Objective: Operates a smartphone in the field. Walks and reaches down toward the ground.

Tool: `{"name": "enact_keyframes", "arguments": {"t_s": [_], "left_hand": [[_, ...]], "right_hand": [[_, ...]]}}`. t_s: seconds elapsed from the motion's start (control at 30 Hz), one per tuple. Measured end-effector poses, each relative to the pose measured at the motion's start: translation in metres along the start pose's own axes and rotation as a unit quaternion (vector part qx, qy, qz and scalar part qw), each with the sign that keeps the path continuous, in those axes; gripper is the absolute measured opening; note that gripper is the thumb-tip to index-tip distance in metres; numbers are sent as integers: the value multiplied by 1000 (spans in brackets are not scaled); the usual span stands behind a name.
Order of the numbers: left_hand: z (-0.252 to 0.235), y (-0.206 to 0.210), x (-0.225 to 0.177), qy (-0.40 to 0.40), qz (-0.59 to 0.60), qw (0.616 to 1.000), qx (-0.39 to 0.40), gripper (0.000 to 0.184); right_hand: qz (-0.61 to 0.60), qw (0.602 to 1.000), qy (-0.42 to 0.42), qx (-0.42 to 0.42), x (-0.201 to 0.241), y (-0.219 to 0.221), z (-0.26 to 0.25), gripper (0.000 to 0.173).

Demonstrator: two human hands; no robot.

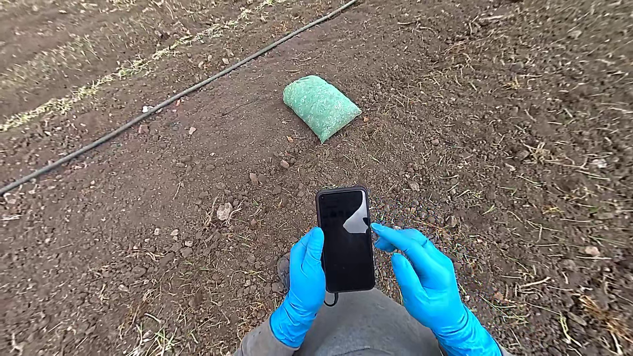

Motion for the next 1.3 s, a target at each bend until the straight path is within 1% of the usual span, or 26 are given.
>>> {"name": "enact_keyframes", "arguments": {"t_s": [0.1, 0.23, 0.3, 0.4, 0.5, 0.6, 0.67, 1.03, 1.2, 1.3], "left_hand": [[-1, 0, 0, -1, -5, 1000, 1, 46], [-2, 0, -1, -12, 7, 1000, -10, 45], [-3, -1, -2, -20, 4, 1000, -21, 45], [-4, -4, -1, -19, 11, 999, -26, 47], [-5, -5, -2, -9, 20, 999, -26, 47], [-6, -4, -1, -11, 19, 999, -28, 47], [-5, -5, 0, -17, 9, 999, -31, 47], [-5, -2, 6, -23, 11, 999, -26, 46], [-5, -1, 6, -23, 12, 999, -24, 46], [-4, -2, 6, -21, 8, 1000, -22, 46]], "right_hand": [[78, 995, -36, 41, 5, 3, -4, 42], [133, 983, -74, 101, 7, 4, -5, 38], [135, 976, -102, 134, 9, 3, -1, 35], [89, 971, -140, 171, 14, 0, 4, 31], [31, 979, -139, 148, 14, -9, 3, 38], [10, 988, -114, 106, 12, -15, -3, 42], [0, 990, -99, 96, 11, -15, -3, 43], [-32, 995, -45, 83, 1, -13, 9, 43], [-44, 994, -44, 87, 1, -13, 9, 42], [-54, 991, -57, 105, 4, -12, 10, 38]]}}
Point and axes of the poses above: each hand's wrist, its own z-axis away from the middle knuckle, its own y-axis out of the palm, x = y × z, the point moved 4 cm from there along -z, towards the middle knuckle, and after that the axes turned 2 degrees about x, right-handed, at the moved point
